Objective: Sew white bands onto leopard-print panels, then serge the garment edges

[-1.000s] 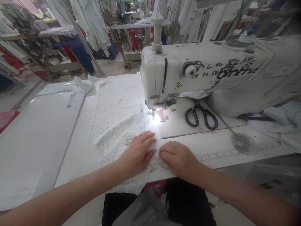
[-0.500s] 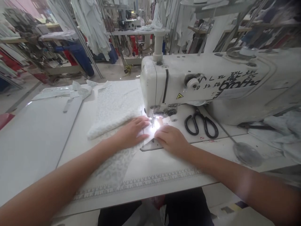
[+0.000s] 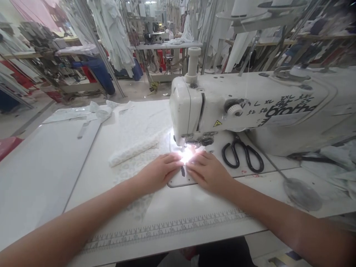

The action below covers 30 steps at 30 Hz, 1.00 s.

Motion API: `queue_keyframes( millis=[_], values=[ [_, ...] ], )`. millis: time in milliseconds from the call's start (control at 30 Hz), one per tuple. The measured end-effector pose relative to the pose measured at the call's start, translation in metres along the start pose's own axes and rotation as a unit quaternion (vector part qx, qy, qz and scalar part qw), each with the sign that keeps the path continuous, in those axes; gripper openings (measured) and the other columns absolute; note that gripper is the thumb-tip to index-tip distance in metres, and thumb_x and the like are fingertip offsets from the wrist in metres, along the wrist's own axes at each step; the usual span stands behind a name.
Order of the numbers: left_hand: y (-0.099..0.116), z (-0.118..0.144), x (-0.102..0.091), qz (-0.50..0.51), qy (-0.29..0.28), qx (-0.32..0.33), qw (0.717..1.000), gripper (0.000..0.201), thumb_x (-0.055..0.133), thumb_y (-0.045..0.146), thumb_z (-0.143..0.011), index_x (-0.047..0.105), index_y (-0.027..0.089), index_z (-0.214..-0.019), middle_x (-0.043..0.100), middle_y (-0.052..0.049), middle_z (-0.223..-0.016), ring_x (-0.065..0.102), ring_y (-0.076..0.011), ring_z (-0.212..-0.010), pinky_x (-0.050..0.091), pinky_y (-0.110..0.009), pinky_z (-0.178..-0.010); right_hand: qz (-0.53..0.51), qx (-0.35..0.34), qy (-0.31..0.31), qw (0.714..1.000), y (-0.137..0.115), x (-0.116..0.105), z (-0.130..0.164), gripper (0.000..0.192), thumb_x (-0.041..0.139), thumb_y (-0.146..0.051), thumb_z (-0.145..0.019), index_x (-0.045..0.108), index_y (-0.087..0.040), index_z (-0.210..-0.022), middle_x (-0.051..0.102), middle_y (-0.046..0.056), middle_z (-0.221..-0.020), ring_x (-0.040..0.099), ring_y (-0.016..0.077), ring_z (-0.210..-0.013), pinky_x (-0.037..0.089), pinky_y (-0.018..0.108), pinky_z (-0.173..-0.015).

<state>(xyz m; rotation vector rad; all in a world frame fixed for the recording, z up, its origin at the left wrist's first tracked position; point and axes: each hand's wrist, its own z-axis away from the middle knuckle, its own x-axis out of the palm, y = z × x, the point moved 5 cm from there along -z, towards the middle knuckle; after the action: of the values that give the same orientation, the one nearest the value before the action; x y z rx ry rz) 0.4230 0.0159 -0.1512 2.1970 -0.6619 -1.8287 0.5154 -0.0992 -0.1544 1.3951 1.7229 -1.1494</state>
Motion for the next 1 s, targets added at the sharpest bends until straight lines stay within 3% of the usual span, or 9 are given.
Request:
queue_keyframes(
  millis=[300,467,767,1000],
  values=[
    [-0.018,-0.014,-0.011,-0.028,0.000,0.000,1.000,0.031,0.035,0.025,-0.092,0.054,0.023,-0.116,0.054,-0.003,-0.123,0.045,-0.0198,-0.118,0.040,-0.040,-0.098,0.055,0.043,-0.029,0.997,0.002,0.001,-0.007,0.021,0.046,-0.026,-0.086,0.058,-0.016,-0.099,0.055,0.010,-0.099,0.045,0.0245,-0.090,0.040,0.038,-0.076],
    [-0.022,-0.018,-0.017,-0.020,0.018,-0.011,1.000,0.030,0.034,0.026,-0.092,0.054,0.023,-0.115,0.058,-0.004,-0.115,0.051,-0.0189,-0.108,0.044,-0.037,-0.091,0.050,0.032,-0.010,0.998,0.001,-0.002,-0.003,0.020,0.044,-0.024,-0.086,0.058,-0.016,-0.099,0.055,0.010,-0.096,0.047,0.0241,-0.088,0.040,0.037,-0.074],
    [-0.022,-0.017,-0.016,-0.027,0.009,0.006,1.000,0.031,0.033,0.026,-0.093,0.055,0.023,-0.113,0.055,-0.004,-0.120,0.048,-0.0177,-0.113,0.041,-0.036,-0.095,0.043,0.037,0.021,0.998,0.005,-0.007,-0.003,0.018,0.044,-0.025,-0.086,0.060,-0.016,-0.092,0.057,0.009,-0.094,0.051,0.0210,-0.078,0.039,0.037,-0.074],
    [-0.028,-0.011,-0.018,-0.041,0.049,-0.042,0.997,0.030,0.040,0.026,-0.089,0.051,0.022,-0.116,0.054,-0.007,-0.115,0.047,-0.0199,-0.111,0.042,-0.038,-0.094,0.041,0.055,0.029,0.997,0.008,-0.007,-0.003,0.020,0.044,-0.025,-0.087,0.060,-0.015,-0.089,0.059,0.011,-0.091,0.052,0.0218,-0.081,0.040,0.037,-0.074]
  ],
)
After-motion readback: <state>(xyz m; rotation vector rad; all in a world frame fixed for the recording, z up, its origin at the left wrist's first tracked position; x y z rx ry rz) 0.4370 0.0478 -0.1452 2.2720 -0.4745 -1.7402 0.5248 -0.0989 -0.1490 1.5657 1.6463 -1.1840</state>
